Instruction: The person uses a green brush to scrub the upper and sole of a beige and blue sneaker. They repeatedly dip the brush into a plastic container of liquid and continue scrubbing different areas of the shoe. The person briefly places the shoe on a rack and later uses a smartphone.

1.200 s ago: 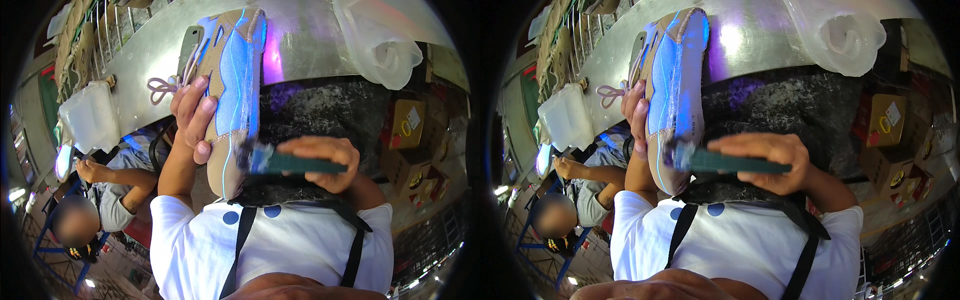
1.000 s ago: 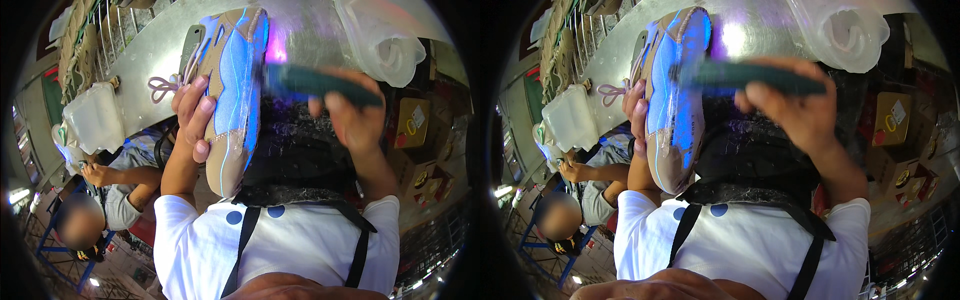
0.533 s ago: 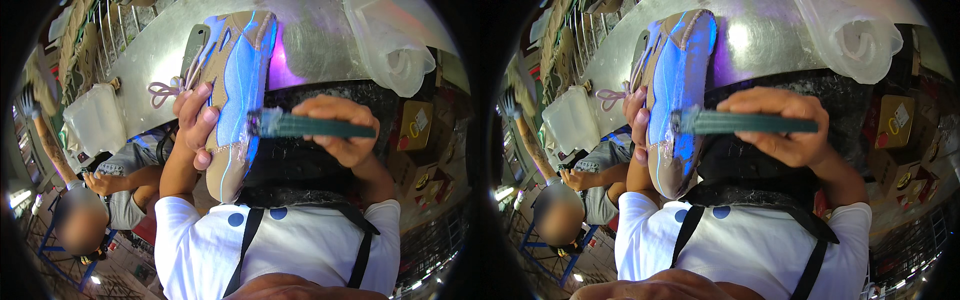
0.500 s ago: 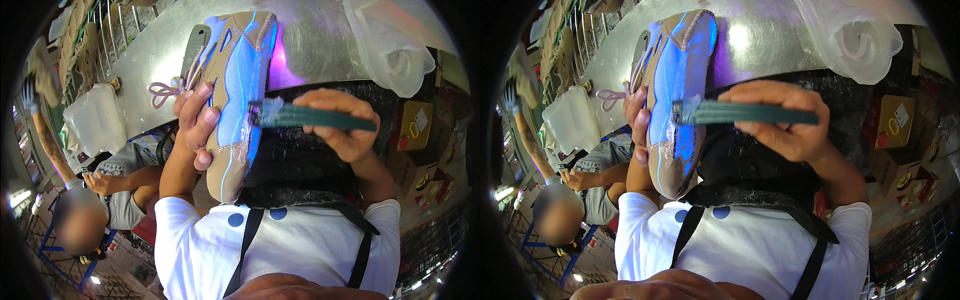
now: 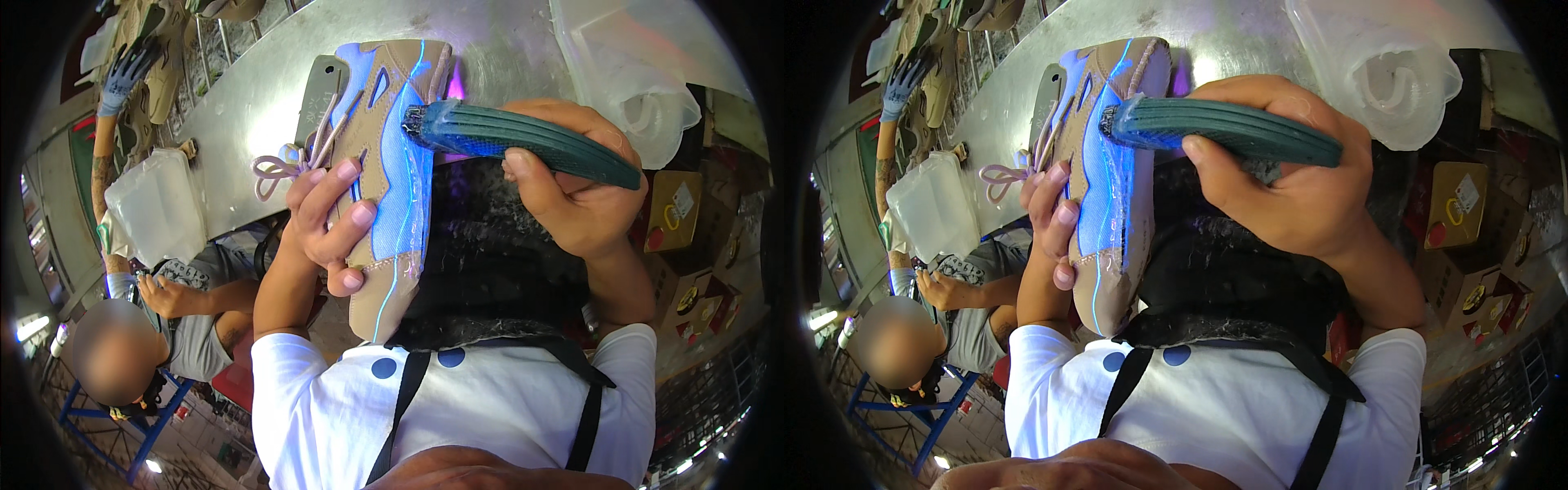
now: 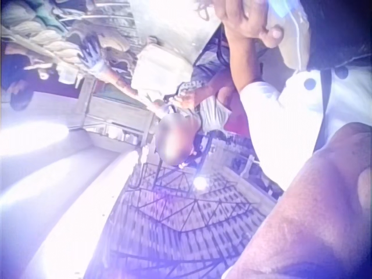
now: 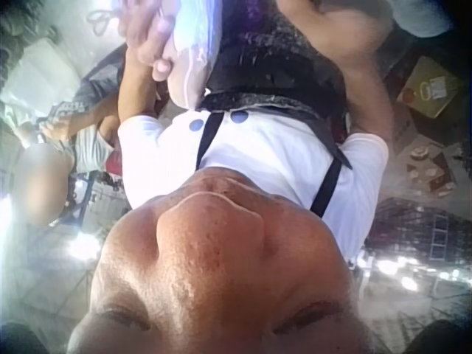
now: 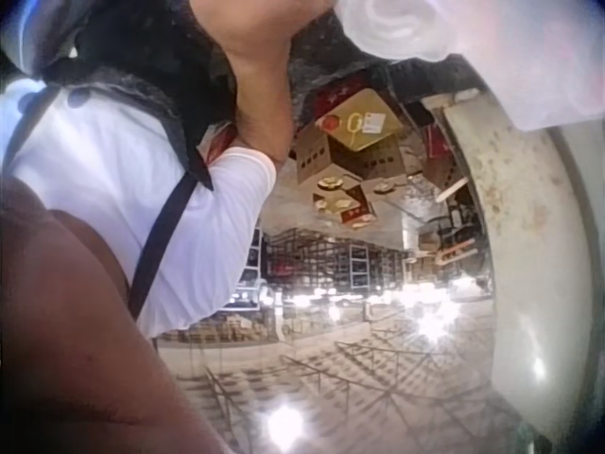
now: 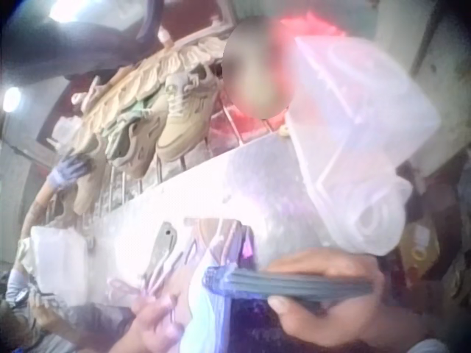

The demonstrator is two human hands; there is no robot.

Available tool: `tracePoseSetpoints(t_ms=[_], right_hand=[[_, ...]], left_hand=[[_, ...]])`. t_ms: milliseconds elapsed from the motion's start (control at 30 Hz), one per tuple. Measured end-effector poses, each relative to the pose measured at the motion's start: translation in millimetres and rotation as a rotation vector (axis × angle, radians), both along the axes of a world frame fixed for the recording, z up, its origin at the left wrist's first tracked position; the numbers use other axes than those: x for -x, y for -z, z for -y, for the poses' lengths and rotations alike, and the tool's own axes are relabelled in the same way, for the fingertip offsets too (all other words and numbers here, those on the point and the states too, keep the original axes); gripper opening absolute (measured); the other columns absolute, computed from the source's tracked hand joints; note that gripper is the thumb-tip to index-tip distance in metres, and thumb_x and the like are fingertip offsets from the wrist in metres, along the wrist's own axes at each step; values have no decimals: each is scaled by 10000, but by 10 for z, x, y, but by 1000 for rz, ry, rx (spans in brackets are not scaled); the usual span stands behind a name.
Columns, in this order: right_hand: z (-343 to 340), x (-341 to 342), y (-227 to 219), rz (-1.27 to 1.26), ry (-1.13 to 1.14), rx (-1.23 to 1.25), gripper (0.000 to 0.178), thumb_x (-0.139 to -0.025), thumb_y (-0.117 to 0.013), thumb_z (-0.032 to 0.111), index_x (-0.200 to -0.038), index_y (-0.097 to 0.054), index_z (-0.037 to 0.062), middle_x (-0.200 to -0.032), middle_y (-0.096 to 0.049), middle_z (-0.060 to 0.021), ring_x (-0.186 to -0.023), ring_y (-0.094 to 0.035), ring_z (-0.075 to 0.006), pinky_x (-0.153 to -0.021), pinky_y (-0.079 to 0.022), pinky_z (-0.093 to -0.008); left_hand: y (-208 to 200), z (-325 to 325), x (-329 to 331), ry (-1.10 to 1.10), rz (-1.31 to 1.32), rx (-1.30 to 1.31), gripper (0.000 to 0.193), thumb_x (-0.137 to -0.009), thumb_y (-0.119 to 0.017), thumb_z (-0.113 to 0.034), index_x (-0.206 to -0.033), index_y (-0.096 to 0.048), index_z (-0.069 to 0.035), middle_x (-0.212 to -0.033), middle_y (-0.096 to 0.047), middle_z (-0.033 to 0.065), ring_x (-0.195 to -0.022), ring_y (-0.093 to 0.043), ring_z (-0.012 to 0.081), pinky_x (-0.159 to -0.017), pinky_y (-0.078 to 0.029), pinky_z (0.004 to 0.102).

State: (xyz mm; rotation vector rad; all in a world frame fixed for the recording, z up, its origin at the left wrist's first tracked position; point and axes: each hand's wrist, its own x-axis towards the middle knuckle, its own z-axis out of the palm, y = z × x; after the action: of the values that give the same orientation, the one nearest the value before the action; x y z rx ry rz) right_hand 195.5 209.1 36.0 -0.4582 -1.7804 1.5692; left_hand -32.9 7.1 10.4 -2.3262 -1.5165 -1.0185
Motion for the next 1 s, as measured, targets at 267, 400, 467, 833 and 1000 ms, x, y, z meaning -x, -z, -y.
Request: tracePoseSetpoints(t_ms=[267, 400, 467, 833, 1000], right_hand=[[5, 53, -109, 119, 114, -90, 263, -852, -724, -92, -1103, -652, -121, -1055, -719, -171, -921, -686, -158, -806, -548, -272], [15, 80, -106, 152, 183, -122, 257, -854, -723, -97, -1101, -652, -114, -1037, -718, -163, -915, -686, -155, -804, -549, -273], [11, 102, -78, 149, 221, -145, 247, -865, -720, -96, -1100, -650, -113, -1008, -722, -153, -876, -690, -150, -773, -555, -262], [-56, -57, 206, -132, -119, -11, 273, -928, -638, -111, -1199, -624, -136, -1127, -701, -286, -859, -740, -221, -794, -626, -326], [59, -287, 178, -84, -264, 109, 256, -922, -658, -42, -1162, -634, -131, -1131, -696, -292, -836, -743, -230, -751, -620, -325]], left_hand=[[-75, -5, 46, 55, -61, 79, 538, -1052, -452, -310, -1530, -206, -323, -1356, -561, 117, -1088, -668, 428, -1023, -426, 550], [72, -2, 63, 75, -128, -54, 531, -1061, -438, -315, -1538, -206, -315, -1364, -559, 115, -1096, -665, 433, -1056, -414, 556], [84, -8, 70, 83, -135, -69, 533, -1060, -438, -313, -1540, -205, -312, -1366, -558, 115, -1096, -664, 434, -1060, -412, 558], [20, 7, 35, 0, -44, -15, 520, -1048, -451, -321, -1513, -217, -301, -1333, -561, 146, -1064, -661, 454, -985, -431, 585], [36, -32, 3, -14, -16, -42, 429, -1056, -406, -367, -1456, -287, -269, -1309, -595, 165, -1086, -652, 465, -971, -433, 577]])
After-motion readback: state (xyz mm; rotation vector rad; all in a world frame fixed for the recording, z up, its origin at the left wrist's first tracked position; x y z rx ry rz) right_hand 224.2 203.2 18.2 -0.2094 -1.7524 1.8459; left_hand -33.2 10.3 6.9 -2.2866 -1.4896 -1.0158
